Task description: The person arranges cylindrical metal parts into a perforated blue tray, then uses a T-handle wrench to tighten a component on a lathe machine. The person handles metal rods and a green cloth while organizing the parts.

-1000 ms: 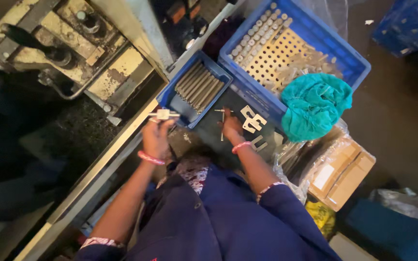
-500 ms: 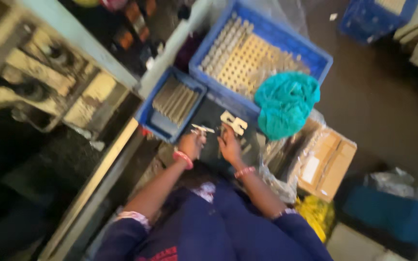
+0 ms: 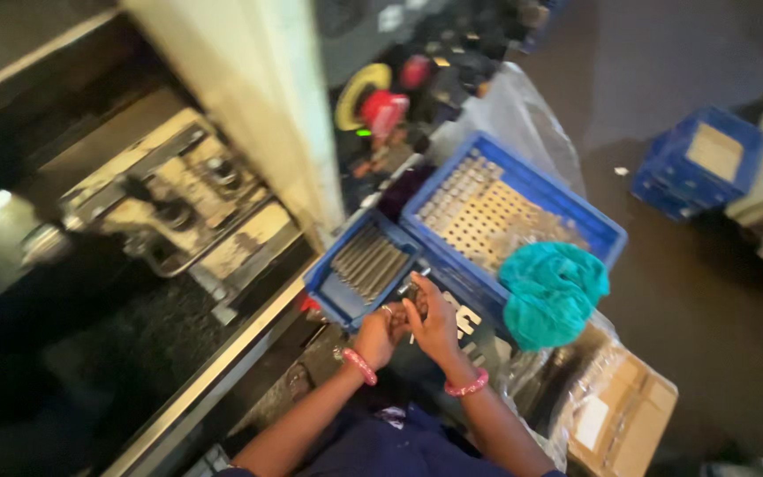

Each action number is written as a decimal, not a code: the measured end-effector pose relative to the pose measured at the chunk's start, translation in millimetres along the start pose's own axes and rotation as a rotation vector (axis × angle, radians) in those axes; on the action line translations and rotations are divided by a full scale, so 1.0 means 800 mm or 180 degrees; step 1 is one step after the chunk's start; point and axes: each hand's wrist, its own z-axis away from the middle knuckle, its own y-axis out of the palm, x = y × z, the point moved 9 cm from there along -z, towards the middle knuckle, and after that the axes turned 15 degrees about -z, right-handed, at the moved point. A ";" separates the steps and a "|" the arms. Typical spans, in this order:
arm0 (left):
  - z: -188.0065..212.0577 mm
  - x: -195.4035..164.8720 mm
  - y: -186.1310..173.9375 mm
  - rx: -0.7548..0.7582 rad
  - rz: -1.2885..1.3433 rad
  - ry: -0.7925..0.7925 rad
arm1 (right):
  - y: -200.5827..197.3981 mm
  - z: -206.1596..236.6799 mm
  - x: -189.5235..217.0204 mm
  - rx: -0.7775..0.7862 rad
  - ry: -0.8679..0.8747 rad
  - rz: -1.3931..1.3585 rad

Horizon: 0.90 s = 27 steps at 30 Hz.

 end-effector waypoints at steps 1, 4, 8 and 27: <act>0.010 -0.032 -0.022 -0.0214 -0.0897 0.0491 | 0.012 -0.012 0.016 0.0101 -0.0072 -0.0051; 0.042 -0.093 -0.064 -0.0807 -0.2053 0.1027 | 0.054 -0.035 0.079 0.0430 -0.0675 -0.0202; 0.084 -0.138 -0.122 -0.1504 -0.2322 0.1268 | 0.081 -0.067 0.134 0.0535 -0.1109 -0.0244; 0.175 -0.096 -0.623 -0.4256 0.1305 0.1034 | -0.013 -0.190 0.044 -0.0316 -0.1720 0.1073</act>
